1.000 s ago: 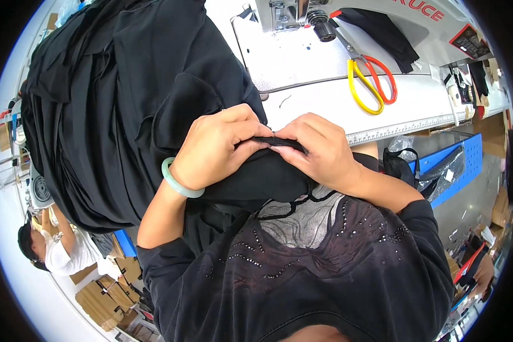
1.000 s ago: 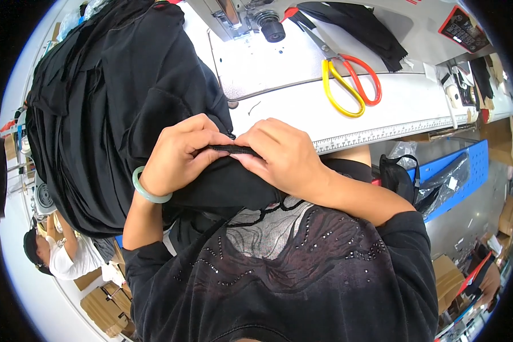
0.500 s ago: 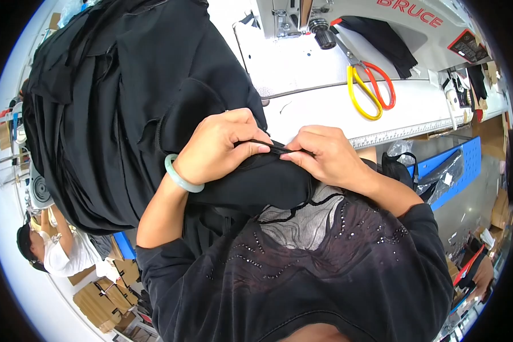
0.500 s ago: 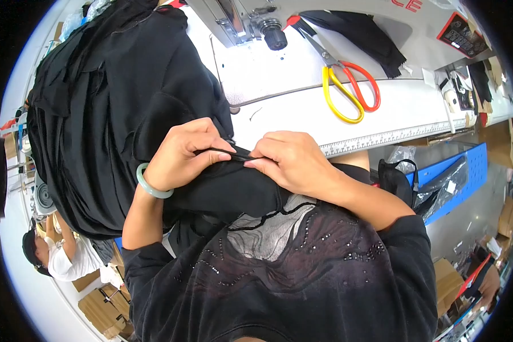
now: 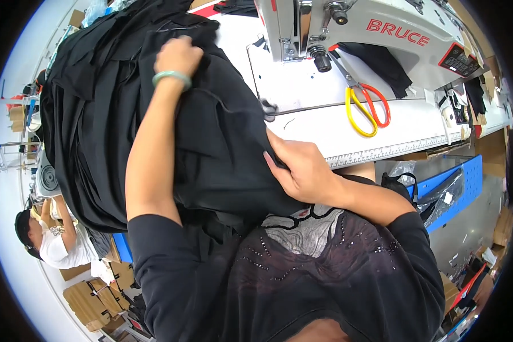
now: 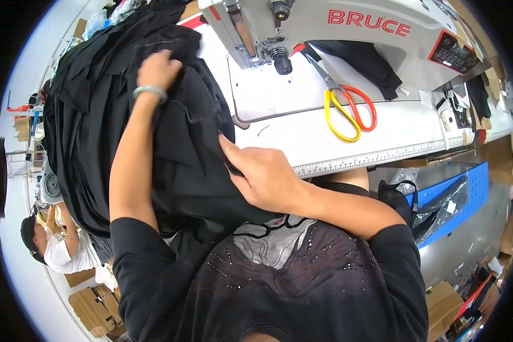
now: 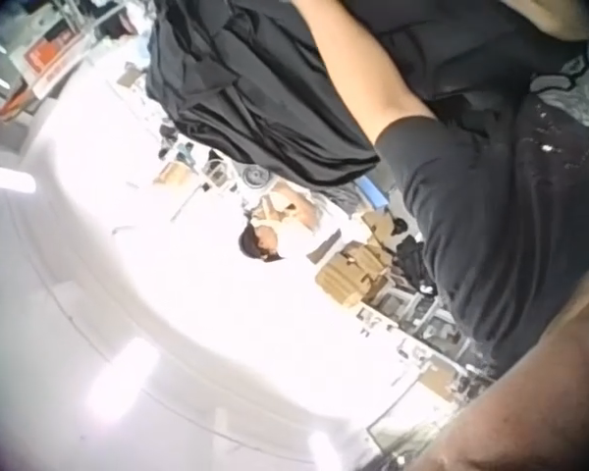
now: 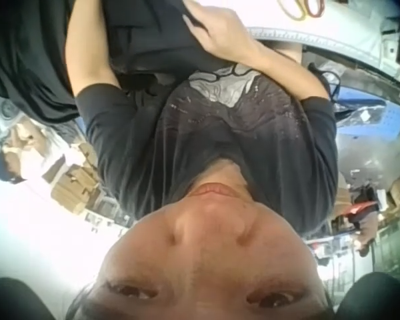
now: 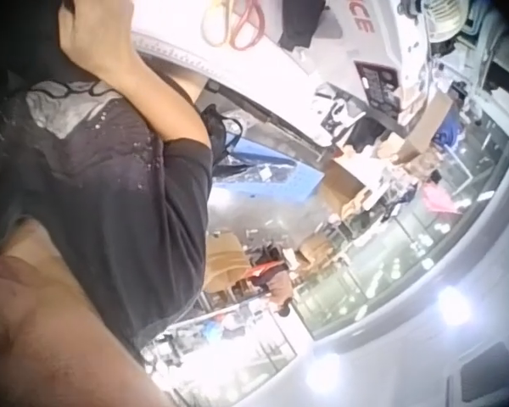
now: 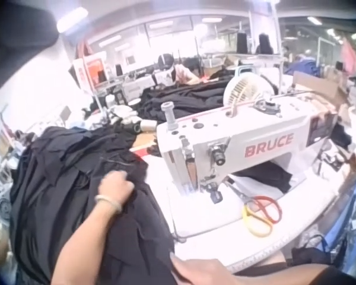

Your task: Using an industrial sewing machine to attach components and assemble a black fabric item.

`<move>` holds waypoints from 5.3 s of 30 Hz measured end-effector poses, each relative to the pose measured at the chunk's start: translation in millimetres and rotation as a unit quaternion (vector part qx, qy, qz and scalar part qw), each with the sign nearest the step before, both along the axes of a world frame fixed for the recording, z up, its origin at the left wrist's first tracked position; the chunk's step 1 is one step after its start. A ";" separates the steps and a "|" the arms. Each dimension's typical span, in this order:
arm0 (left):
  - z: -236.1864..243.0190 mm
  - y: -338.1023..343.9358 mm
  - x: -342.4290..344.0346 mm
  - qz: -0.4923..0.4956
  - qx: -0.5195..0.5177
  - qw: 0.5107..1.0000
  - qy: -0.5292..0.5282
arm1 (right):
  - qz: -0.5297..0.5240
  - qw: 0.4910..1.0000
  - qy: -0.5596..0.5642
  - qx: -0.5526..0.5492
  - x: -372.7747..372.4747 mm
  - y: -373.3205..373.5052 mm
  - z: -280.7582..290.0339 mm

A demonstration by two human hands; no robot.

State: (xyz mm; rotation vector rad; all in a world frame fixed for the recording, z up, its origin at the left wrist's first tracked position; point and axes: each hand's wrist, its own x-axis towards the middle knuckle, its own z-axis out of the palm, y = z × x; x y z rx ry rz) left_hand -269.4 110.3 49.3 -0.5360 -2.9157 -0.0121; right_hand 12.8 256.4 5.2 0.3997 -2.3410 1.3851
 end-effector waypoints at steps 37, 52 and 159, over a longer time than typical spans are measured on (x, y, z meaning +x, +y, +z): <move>3.6 -91.3 87.1 -0.232 0.057 0.959 -0.150 | 0.112 0.967 0.008 0.230 -47.2 23.4 -1.6; 65.9 -113.3 115.4 -0.271 0.174 0.913 -0.252 | -0.112 0.906 0.261 0.315 -191.8 -45.5 83.9; 1.8 62.1 253.5 -0.161 0.514 0.423 -0.729 | -0.080 0.898 0.098 0.422 -4.7 168.9 -14.0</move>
